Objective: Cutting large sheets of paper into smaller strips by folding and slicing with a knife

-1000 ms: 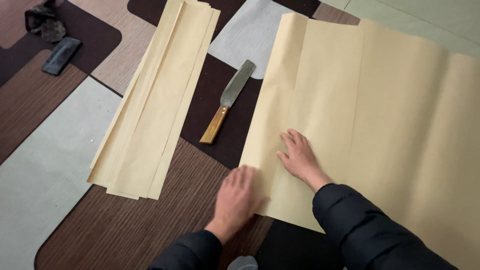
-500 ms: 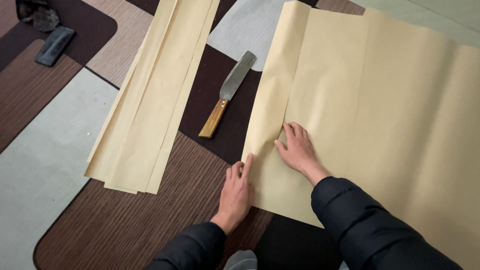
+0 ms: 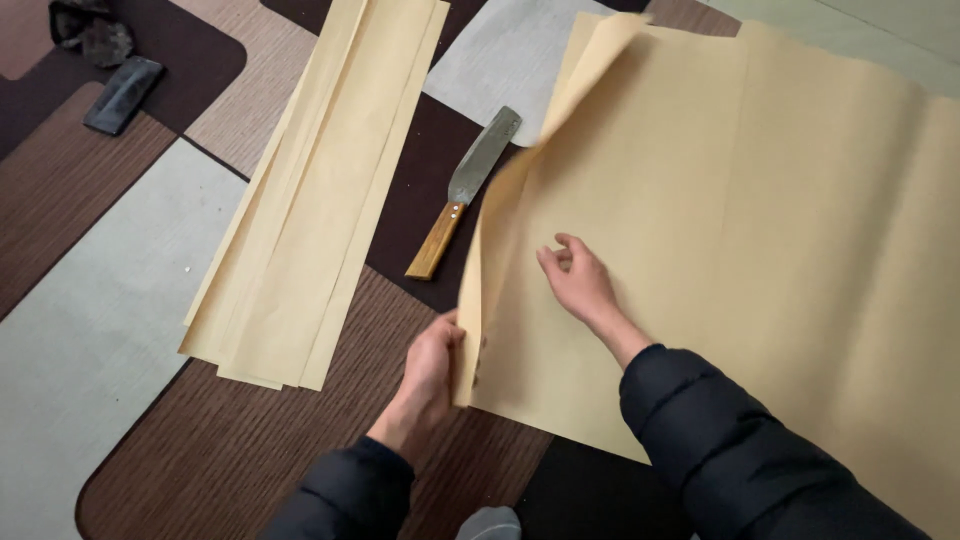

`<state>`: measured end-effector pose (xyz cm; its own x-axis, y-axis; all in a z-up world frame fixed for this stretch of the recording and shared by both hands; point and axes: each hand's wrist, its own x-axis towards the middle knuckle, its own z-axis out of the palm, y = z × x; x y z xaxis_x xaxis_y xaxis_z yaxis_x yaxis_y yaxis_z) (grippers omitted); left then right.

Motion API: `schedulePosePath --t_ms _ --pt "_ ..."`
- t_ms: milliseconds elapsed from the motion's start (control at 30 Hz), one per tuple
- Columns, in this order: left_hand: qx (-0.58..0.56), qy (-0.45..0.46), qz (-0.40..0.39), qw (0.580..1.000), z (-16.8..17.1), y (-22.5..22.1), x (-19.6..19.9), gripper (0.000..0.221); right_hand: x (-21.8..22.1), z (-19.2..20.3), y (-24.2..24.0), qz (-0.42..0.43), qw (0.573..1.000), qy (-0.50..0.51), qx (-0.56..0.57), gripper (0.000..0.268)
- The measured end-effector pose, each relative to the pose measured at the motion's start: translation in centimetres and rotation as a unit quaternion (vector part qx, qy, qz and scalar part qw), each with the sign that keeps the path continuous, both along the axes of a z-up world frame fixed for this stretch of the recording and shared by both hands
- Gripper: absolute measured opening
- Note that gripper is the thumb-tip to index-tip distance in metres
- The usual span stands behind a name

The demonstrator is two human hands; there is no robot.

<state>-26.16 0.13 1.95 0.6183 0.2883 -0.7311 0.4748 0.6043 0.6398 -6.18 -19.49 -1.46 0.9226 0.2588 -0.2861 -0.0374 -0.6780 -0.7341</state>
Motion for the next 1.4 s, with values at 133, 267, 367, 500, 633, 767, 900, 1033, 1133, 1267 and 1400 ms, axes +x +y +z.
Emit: schedulePosePath --t_ms 133,267,367,500,633,767,900,1033,1133,1267,1400 --pt "-0.15 -0.016 -0.024 0.988 3.8 -1.8 -2.0 0.048 -1.9 6.5 2.7 -0.15 0.926 0.251 0.24 0.094" --pt "-0.139 0.009 -0.104 0.985 6.2 -2.7 -3.6 0.045 -1.6 6.2 2.8 -0.188 0.906 0.215 0.313 0.045" --pt "0.004 0.041 -0.174 0.984 7.4 -1.6 -3.9 0.077 -1.6 6.6 3.9 -0.179 0.944 0.127 0.246 0.04" --pt "0.215 -0.001 -0.171 0.961 6.8 0.8 -5.8 0.088 -1.5 6.8 7.1 -0.125 0.973 0.058 0.187 0.036" --pt "0.318 0.02 -0.148 0.936 5.8 2.6 -9.2 0.061 -1.3 7.0 12.4 -0.08 0.972 0.036 0.22 0.047" --pt "0.377 0.062 -0.034 0.924 4.4 3.7 -13.6 0.035 -2.3 8.3 18.5 0.014 0.954 0.03 0.298 0.046" --pt "0.457 0.107 0.035 0.882 3.4 4.7 -17.4 0.031 -3.6 7.5 21.9 -0.022 0.938 0.154 0.308 0.054" --pt "0.485 0.15 0.03 0.861 1.3 5.0 -20.1 0.021 -3.0 2.7 22.1 -0.049 0.971 0.14 0.189 0.048" --pt "0.493 0.136 0.038 0.859 0.8 4.9 -21.0 0.027 -2.1 1.9 22.0 -0.132 0.964 0.093 0.209 0.053" --pt "0.5 0.108 0.054 0.858 0.7 4.7 -20.9 0.028 -0.4 5.7 22.2 -0.064 0.967 0.066 0.236 0.079" --pt "0.556 0.073 0.052 0.826 0.3 5.4 -20.4 0.032 0.1 8.6 24.4 0.04 0.933 0.036 0.355 0.085"
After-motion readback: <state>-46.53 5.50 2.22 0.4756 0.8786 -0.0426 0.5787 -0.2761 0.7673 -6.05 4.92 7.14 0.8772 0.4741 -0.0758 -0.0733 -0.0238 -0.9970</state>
